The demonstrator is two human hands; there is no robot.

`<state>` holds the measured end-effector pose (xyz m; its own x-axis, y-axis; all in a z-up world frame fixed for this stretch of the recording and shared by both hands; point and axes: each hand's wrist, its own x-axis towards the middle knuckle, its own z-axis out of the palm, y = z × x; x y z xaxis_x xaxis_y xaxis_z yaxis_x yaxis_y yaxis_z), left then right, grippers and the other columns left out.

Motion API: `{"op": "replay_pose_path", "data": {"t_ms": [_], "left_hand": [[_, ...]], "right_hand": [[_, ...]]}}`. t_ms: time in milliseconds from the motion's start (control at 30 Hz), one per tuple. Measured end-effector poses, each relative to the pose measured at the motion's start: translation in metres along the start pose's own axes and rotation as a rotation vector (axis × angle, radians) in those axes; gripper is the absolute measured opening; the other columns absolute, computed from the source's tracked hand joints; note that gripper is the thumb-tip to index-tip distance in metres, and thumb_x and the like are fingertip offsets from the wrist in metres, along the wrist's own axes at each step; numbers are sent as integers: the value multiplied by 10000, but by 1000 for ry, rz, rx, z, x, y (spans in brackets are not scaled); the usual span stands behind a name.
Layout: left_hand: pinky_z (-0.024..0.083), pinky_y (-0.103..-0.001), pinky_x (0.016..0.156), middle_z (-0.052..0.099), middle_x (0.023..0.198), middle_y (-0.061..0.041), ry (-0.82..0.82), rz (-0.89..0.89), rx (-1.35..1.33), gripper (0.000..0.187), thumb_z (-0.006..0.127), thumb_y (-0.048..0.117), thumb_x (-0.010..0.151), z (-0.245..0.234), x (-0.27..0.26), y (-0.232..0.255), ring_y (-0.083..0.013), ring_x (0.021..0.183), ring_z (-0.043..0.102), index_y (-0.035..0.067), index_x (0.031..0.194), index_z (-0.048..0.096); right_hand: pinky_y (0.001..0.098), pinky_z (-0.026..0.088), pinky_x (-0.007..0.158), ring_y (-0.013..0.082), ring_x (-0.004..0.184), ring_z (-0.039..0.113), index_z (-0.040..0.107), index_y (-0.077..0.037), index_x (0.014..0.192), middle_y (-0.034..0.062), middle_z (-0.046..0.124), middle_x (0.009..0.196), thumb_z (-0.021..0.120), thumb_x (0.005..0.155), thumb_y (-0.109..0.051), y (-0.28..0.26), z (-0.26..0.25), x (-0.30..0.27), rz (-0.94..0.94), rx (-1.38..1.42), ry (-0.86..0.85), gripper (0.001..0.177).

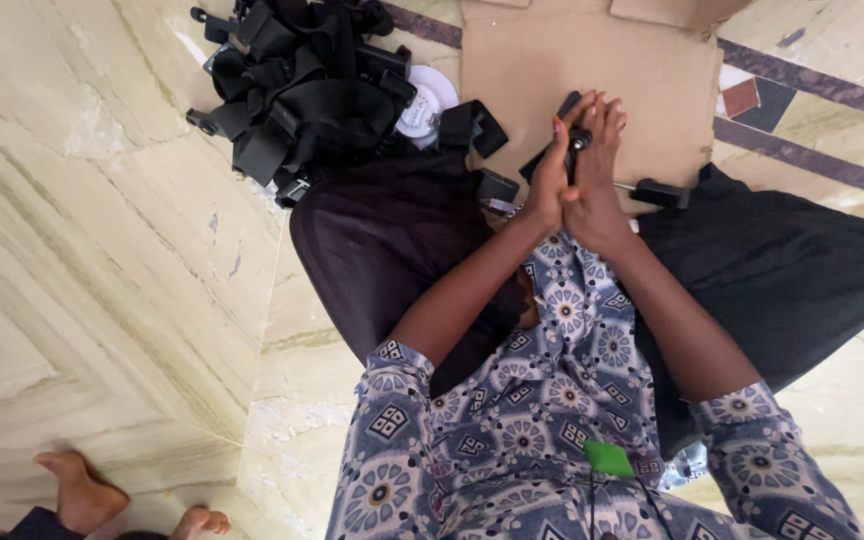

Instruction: The person sits on the floor and assembles black straps by attaching buckles and threading webbing through them. They handle multiple strap components, aligning and securing parts together.

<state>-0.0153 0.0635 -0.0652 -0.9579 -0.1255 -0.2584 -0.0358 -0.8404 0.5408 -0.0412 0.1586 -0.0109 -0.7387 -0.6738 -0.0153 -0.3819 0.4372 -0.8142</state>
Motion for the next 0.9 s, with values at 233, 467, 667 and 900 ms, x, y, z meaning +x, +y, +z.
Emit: {"op": "replay_pose_path", "data": {"t_ms": [233, 467, 667, 900], "left_hand": [[469, -406, 1104, 564, 1476, -251, 107, 214, -106, 734, 279, 609, 1152, -24, 24, 23, -331, 1338, 584, 36, 1601, 377], [561, -390, 837, 660, 1280, -258, -101, 112, -326, 772, 256, 708, 1158, -23, 21, 7, -291, 991, 682, 27, 1431, 499], [575, -404, 827, 661, 1223, -268, -132, 82, -361, 882, 240, 790, 1072, -20, 26, 7, -286, 906, 674, 12, 1398, 497], [546, -493, 1031, 546, 1371, -295, 36, 386, -315, 795, 268, 687, 1188, -23, 32, 37, -368, 1171, 636, -8, 1553, 391]], "right_hand": [[533, 113, 1321, 440, 1630, 48, 128, 52, 1647, 281, 72, 1731, 365, 945, -850, -41, -1, -15, -158, 208, -141, 1168], [513, 196, 1314, 422, 1607, 240, 345, 34, 1590, 251, 323, 1680, 457, 970, -752, -49, -29, -1, -161, 191, -111, 1007], [529, 208, 1308, 414, 1585, 283, 375, 34, 1579, 245, 358, 1661, 474, 1026, -621, -54, -36, 7, -198, 110, -119, 863], [505, 234, 1318, 368, 1582, 323, 455, -2, 1545, 205, 423, 1647, 567, 1041, -408, -55, -41, 10, -190, 68, -179, 657]]}}
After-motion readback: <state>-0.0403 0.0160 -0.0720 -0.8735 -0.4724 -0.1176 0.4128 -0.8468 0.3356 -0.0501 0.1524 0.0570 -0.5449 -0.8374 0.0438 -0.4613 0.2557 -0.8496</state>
